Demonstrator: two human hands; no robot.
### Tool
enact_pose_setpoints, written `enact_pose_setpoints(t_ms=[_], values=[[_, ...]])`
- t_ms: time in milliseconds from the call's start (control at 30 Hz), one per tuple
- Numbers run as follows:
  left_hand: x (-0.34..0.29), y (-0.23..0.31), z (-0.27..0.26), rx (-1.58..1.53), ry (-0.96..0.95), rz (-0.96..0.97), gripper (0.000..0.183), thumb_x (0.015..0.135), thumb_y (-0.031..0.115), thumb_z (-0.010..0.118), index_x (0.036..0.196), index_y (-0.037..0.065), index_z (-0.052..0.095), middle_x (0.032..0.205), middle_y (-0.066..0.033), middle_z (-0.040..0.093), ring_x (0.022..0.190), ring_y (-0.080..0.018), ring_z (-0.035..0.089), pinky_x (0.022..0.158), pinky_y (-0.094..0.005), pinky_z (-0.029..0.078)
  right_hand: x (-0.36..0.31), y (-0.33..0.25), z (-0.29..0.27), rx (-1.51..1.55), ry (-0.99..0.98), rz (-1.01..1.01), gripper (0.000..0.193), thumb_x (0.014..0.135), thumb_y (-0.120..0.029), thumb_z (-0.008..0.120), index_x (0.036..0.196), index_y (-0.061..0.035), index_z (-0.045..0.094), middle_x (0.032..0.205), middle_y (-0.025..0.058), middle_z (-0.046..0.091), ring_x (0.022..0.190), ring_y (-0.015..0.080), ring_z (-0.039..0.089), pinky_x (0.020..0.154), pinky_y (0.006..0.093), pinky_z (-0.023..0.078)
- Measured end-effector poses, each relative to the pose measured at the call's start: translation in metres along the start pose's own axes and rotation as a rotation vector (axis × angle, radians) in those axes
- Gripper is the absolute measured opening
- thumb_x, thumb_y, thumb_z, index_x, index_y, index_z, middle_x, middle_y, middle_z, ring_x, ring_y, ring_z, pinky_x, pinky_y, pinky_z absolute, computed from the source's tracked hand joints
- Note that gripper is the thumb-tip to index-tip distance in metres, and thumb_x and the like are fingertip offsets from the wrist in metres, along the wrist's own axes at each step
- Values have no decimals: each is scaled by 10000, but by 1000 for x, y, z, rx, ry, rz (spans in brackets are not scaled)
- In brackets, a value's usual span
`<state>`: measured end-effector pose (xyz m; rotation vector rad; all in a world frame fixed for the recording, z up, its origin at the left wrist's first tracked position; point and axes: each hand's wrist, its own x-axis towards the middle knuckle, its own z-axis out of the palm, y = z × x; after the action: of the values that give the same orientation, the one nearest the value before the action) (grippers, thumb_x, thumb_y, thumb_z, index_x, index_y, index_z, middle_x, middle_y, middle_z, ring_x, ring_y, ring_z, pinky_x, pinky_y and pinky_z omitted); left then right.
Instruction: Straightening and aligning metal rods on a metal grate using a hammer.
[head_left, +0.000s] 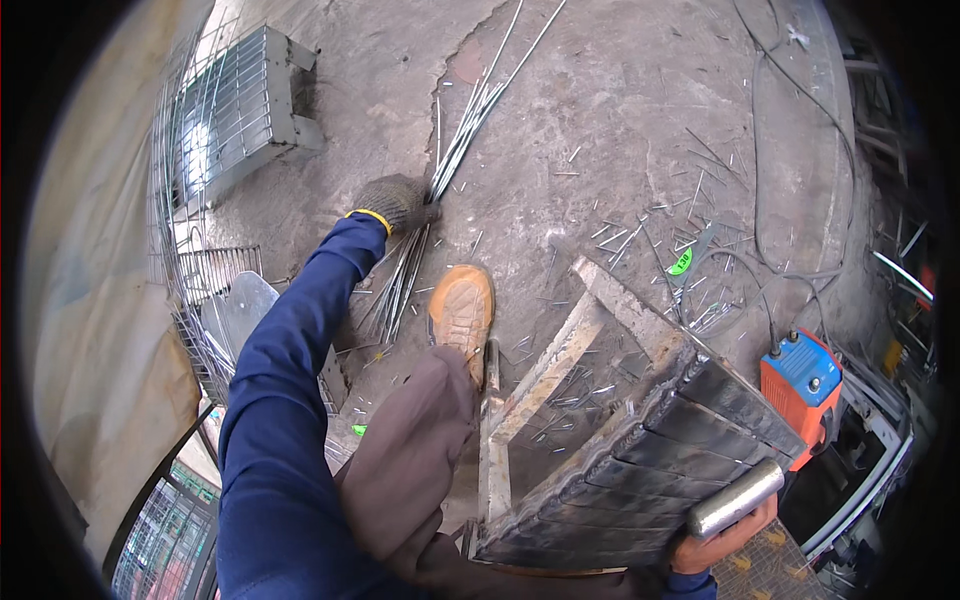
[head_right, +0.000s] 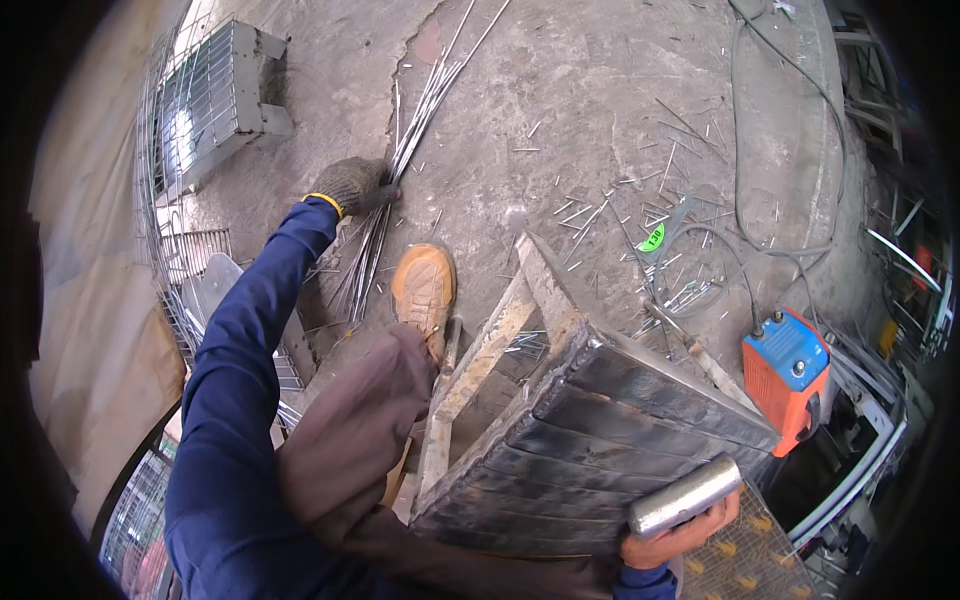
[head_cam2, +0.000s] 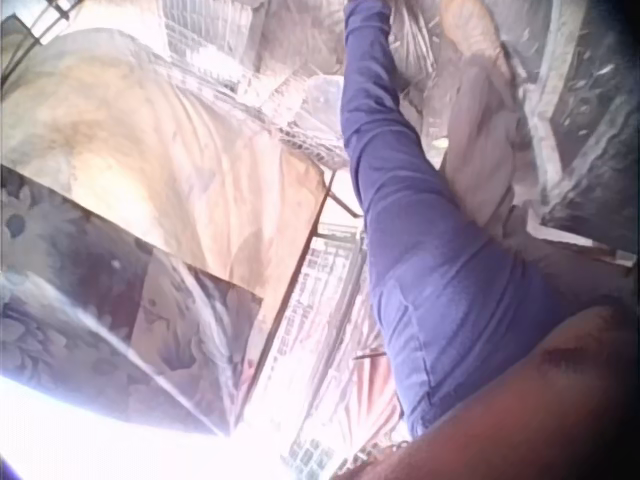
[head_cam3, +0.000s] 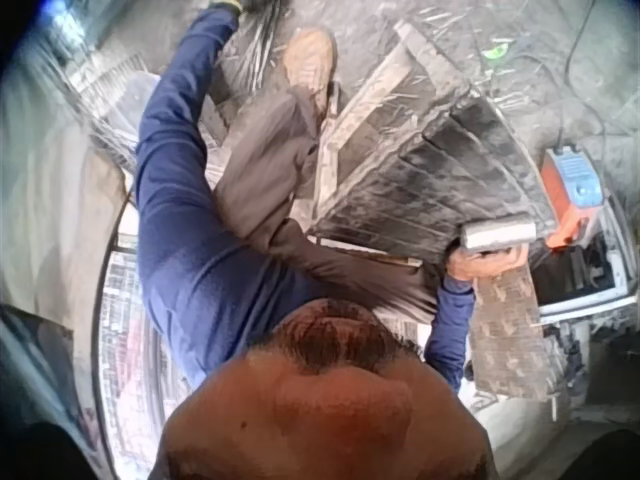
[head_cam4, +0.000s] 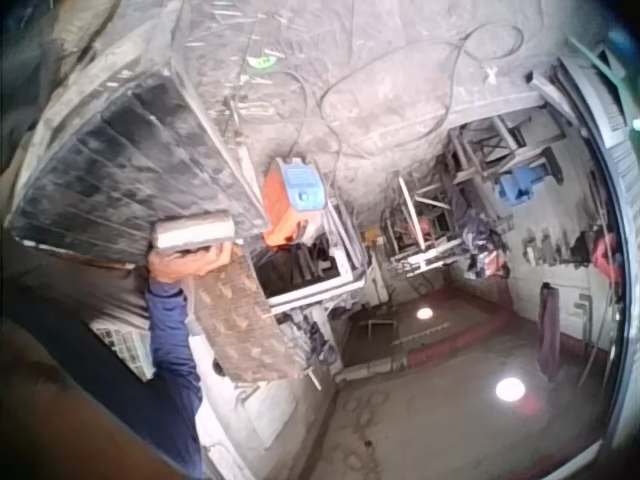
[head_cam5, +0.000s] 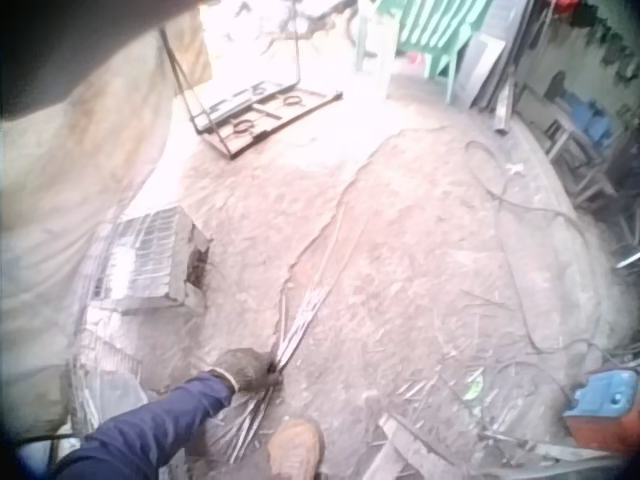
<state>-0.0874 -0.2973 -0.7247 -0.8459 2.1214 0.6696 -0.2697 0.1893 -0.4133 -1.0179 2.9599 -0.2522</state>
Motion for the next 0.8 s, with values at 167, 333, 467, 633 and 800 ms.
enact_pose_setpoints(t_ms=[167, 333, 467, 633, 800], values=[[19, -18, 19, -240, 32, 121, 450, 913, 441, 657, 1184, 82, 649, 1123, -186, 703, 1078, -354, 671, 913, -450, 507, -4, 5, -4, -5, 19, 1, 825, 959, -583, 499, 1414, 98, 399, 1442, 265, 425, 1362, 389, 416, 1136, 493, 296], [-4, -44, 27, -420, -31, 70, 423, 898, 383, 668, 1158, 50, 641, 1097, -207, 703, 1039, -368, 682, 858, -418, 522, 6, -5, 7, 43, 33, -33, 868, 953, -654, 508, 1377, 101, 446, 1412, 270, 441, 1310, 406, 468, 1060, 473, 400], [-39, -32, 66, -335, 170, -224, 381, 854, 299, 652, 1181, 105, 624, 1158, -224, 696, 1127, -405, 651, 966, -466, 505, 13, -13, 4, -32, 73, -90, 748, 979, -556, 566, 1341, 94, 487, 1388, 274, 483, 1259, 432, 519, 1020, 474, 447], [-87, -22, 121, -286, 331, -238, 330, 953, 285, 578, 1219, 90, 603, 1211, -243, 675, 1151, -425, 633, 983, -502, 494, 22, -25, 6, -61, 151, -205, 576, 948, -408, 624, 1246, 78, 543, 1291, 256, 560, 1172, 446, 546, 1012, 499, 422], [-114, 0, 112, -481, 350, -298, 329, 991, 259, 520, 1234, 50, 593, 1205, -288, 655, 1171, -440, 617, 997, -496, 475, 23, -28, -1, -45, 177, -211, 524, 813, -232, 668, 1253, 31, 562, 1305, 209, 569, 1189, 418, 541, 1028, 499, 414]])
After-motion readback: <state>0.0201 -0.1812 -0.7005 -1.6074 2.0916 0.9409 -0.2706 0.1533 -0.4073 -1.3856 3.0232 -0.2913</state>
